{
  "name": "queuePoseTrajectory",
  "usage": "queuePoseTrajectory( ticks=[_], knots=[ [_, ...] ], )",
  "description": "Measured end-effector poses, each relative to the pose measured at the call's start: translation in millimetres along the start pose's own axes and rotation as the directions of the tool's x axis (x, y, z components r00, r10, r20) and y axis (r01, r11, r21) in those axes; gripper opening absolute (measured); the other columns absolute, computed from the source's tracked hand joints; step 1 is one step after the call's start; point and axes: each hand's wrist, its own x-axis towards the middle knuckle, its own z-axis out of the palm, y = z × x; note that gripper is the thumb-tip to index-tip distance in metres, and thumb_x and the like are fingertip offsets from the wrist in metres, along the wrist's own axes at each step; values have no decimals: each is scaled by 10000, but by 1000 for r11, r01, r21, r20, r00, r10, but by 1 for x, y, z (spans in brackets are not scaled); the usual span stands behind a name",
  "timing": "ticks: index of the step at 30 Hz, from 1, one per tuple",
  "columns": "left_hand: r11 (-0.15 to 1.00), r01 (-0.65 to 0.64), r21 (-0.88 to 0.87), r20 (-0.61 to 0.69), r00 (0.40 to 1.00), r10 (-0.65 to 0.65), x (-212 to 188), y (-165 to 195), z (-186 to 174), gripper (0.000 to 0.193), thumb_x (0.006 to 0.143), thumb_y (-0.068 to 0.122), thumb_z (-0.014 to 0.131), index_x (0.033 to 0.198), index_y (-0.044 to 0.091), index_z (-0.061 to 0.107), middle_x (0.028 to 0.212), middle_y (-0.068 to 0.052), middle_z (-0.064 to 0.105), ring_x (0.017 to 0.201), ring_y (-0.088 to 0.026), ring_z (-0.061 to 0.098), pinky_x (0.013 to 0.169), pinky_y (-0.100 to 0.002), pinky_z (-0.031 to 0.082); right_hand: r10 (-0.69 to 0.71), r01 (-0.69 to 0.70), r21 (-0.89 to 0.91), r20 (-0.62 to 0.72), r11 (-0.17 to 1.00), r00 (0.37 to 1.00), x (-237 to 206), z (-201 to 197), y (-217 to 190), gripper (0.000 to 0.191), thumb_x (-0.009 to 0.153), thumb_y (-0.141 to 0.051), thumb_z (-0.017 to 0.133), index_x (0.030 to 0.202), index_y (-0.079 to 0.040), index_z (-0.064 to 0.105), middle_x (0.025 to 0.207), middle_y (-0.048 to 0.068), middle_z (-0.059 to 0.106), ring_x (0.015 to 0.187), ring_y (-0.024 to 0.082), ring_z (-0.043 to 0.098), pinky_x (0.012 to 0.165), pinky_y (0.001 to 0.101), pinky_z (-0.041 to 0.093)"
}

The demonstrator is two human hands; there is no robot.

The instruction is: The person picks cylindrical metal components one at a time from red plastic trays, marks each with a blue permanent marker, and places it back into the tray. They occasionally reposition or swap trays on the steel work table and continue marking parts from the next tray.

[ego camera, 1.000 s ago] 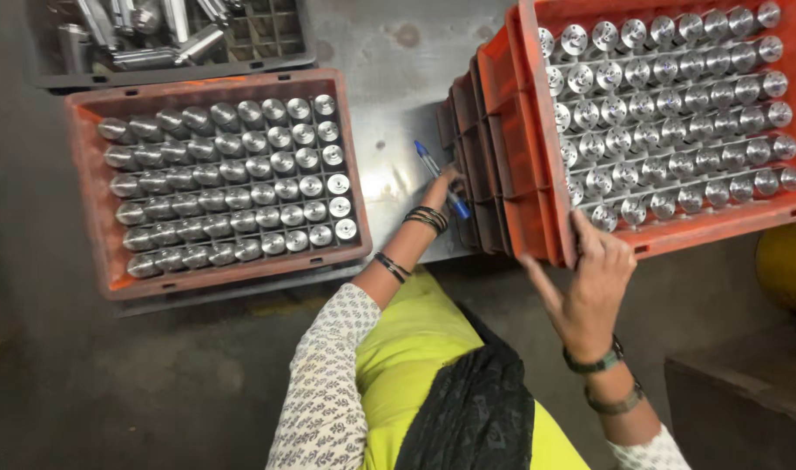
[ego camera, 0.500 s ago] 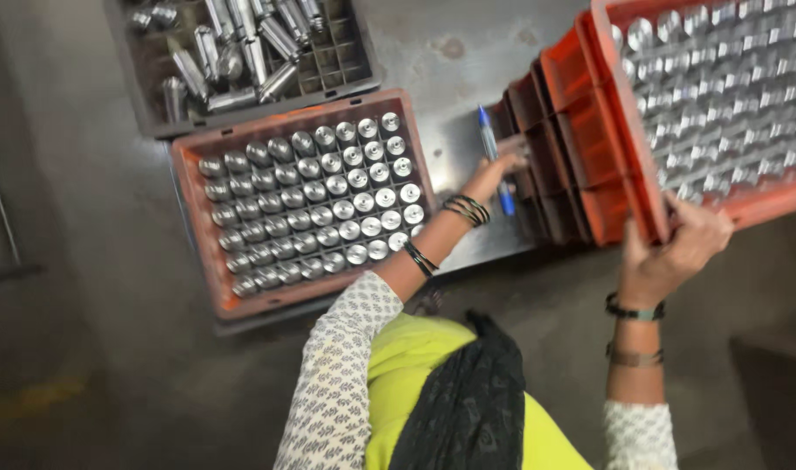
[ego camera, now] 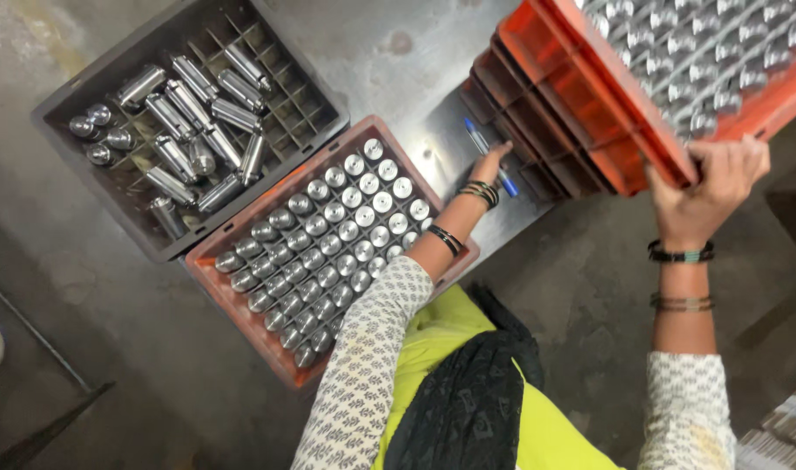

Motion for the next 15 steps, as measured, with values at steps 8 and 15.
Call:
queuePoseTrajectory(
  ticks=[8, 15],
  knots=[
    [985, -83, -152, -1, 997, 83, 18, 26, 32, 219, 838, 310, 684, 850, 91, 680, 668, -44, 581, 553, -191, 547, 496, -362, 433, 144, -138, 76, -71, 987, 987, -4, 9, -4, 304, 938, -148, 864, 895, -74, 572, 922, 100, 565, 977, 307, 538, 1022, 396, 416],
    [990, 18, -143, -83, 996, -30, 32, 46, 29, 259, 765, 249, 755, 896, 30, 709, 820, -104, 634, 731, -261, 578, 639, -402, 463, 136, -140, -56, -66, 989, 989, -7, 16, -8, 298, 897, -205, 823, 918, -92, 549, 951, 57, 524, 1018, 267, 523, 980, 354, 423]
  ],
)
